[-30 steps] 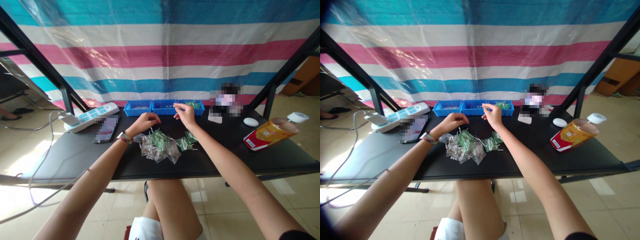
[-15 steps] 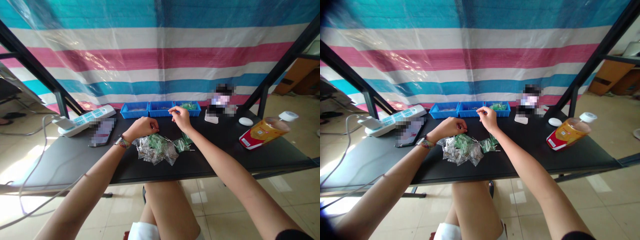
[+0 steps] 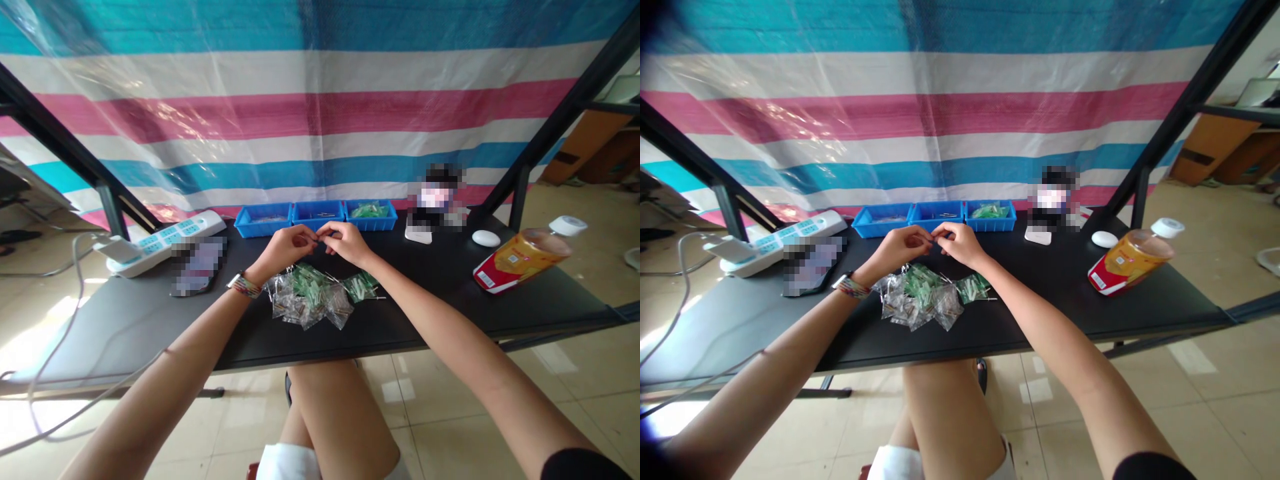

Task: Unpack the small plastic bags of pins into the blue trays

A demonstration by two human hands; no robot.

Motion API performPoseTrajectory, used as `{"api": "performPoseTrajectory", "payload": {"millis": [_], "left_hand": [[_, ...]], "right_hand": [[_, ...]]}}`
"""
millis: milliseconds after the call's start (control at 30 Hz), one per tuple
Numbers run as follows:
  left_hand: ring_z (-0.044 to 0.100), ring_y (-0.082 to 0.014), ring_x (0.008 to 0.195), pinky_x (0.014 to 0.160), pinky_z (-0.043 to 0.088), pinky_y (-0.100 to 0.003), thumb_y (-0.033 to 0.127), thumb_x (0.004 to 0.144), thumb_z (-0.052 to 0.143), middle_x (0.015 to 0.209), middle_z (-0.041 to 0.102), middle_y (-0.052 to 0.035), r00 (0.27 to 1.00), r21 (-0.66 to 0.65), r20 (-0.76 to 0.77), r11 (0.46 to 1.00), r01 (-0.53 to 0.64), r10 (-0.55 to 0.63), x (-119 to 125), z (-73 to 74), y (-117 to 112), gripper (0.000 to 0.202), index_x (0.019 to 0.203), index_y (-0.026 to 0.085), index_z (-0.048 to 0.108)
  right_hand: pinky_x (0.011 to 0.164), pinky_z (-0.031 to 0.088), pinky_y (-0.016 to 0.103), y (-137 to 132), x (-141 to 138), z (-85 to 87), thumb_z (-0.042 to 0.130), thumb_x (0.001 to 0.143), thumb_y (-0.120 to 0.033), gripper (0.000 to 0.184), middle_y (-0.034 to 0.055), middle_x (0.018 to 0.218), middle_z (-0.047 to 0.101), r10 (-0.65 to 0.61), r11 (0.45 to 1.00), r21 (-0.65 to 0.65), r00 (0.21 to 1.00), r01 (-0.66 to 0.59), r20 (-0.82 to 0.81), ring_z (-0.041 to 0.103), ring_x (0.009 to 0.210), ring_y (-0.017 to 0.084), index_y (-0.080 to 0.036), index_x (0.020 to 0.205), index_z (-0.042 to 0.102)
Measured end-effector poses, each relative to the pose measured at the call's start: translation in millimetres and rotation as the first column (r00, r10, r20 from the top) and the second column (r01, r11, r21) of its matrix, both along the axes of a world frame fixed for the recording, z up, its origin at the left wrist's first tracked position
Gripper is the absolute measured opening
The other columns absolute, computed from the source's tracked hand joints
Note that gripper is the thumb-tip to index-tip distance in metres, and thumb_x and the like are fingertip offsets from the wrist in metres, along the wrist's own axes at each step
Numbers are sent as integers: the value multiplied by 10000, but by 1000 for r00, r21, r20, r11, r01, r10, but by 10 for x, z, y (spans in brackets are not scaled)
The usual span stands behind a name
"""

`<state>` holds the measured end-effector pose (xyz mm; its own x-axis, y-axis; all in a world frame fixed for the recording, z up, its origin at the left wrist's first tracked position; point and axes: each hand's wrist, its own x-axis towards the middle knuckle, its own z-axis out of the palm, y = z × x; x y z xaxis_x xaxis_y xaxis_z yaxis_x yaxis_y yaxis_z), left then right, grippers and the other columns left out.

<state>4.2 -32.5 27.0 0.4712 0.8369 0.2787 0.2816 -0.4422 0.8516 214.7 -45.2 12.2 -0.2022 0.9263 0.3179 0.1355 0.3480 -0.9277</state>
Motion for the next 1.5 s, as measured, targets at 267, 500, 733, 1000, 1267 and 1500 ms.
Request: {"api": "performPoseTrajectory", "payload": {"millis": [267, 500, 733, 1000, 1267, 1500], "left_hand": [[689, -172, 749, 760, 569, -314, 513, 710, 921, 811, 742, -46, 968, -141, 246, 990, -24, 58, 41, 62, 12, 454, 898, 149, 727], [661, -157, 720, 727, 531, -289, 528, 705, 933, 764, 694, -21, 952, -141, 292, 988, -57, 97, 69, 85, -16, 465, 860, 160, 694], [702, -180, 763, 761, 565, -308, 583, 773, 848, 842, 712, -39, 958, -168, 277, 985, -28, 74, 48, 47, 14, 465, 940, 174, 701], [660, -161, 698, 692, 544, -283, 562, 832, 800, 749, 695, -28, 976, -49, 206, 997, -65, 73, 25, 48, 15, 403, 865, 171, 705], [641, -172, 687, 670, 532, -297, 694, 886, 706, 750, 717, -68, 987, 10, 139, 996, -88, 85, 34, 49, 21, 539, 763, 170, 710], [640, -165, 698, 683, 517, -286, 630, 883, 734, 747, 698, -47, 979, -24, 189, 997, -77, 80, 18, 62, 13, 469, 832, 165, 703]], "right_hand": [[595, 584, 274, -33, -29, 41, 757, 780, -281, 155, 12, 836, 764, 25, 999, 21, 999, -24, -26, 714, 638, 160, -210, 917, 746], [601, 573, 289, -34, -32, 19, 752, 828, -358, 148, 3, 781, 734, 22, 998, 65, 1000, -21, -15, 694, 628, 168, -220, 876, 730], [533, 552, 281, 28, 10, -32, 731, 880, -510, 295, 1, 766, 698, -39, 996, 76, 997, 43, -62, 675, 572, 164, -222, 847, 675], [492, 539, 224, 60, 18, -50, 725, 872, -620, 421, 3, 769, 697, -63, 996, 60, 993, 69, -99, 668, 543, 125, -204, 837, 678], [523, 615, 248, 11, -36, 16, 864, 760, -524, 390, -20, 794, 684, -21, 999, 22, 970, 27, -243, 697, 568, 128, -203, 880, 677], [459, 569, 226, 47, -23, -24, 781, 784, -744, 563, 10, 737, 708, -67, 998, -11, 973, 66, -220, 651, 504, 116, -190, 826, 684]]}}
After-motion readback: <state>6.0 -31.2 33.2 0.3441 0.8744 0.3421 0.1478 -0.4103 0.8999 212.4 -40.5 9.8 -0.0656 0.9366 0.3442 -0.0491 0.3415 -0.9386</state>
